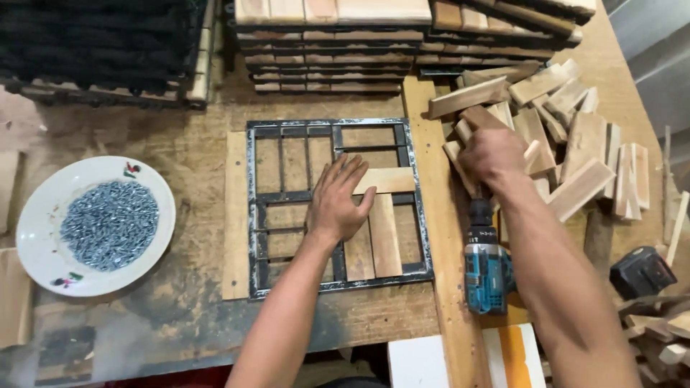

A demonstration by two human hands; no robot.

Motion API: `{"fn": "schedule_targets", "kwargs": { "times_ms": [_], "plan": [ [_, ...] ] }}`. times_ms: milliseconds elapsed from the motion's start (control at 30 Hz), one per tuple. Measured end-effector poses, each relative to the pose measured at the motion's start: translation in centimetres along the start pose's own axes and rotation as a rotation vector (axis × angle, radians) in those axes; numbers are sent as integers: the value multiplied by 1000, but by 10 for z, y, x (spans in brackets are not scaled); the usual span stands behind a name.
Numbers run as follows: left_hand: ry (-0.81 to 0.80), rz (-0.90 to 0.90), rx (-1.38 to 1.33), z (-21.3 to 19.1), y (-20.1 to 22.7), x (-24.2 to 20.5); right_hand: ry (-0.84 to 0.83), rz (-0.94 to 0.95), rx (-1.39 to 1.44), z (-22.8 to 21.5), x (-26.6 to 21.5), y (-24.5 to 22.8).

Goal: Assembling wooden deck tiles by fastening a plastic grid to a wooden base using a power drill and then inserting wooden slats into the grid pattern.

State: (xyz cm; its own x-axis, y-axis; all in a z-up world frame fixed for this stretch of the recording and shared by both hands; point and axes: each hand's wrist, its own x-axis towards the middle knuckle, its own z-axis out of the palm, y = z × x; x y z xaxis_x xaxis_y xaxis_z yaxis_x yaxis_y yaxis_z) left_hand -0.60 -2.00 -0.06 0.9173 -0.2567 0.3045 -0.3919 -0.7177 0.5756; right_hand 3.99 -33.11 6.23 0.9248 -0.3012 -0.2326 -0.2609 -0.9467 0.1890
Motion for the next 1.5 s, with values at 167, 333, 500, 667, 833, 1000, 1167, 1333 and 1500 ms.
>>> {"fn": "schedule_targets", "kwargs": {
  "times_ms": [167,333,500,667,833,1000,1167,1333,1500],
  "plan": [
    [41,1,-12,8,0,2,561,-177,476,-16,-55,18],
    [59,-14,-18,6,-1,4,605,-342,484,37,-129,-42],
    [-131,-84,-48,-14,9,7,618,-359,295,64,-164,-73],
    [-65,-57,-52,-7,7,4,471,-232,498,73,-182,-71],
    [-117,-59,-73,-6,5,5,11,-238,296,43,-207,-85],
    [-66,8,-100,-7,9,4,105,-546,260,78,-198,-40],
    [160,46,-15,4,5,4,263,-741,373,64,-178,-27],
    [83,24,-26,-7,7,7,422,-579,713,21,-123,15],
    [28,-19,-58,-10,12,6,263,239,402,11,-66,52]
  ]
}}
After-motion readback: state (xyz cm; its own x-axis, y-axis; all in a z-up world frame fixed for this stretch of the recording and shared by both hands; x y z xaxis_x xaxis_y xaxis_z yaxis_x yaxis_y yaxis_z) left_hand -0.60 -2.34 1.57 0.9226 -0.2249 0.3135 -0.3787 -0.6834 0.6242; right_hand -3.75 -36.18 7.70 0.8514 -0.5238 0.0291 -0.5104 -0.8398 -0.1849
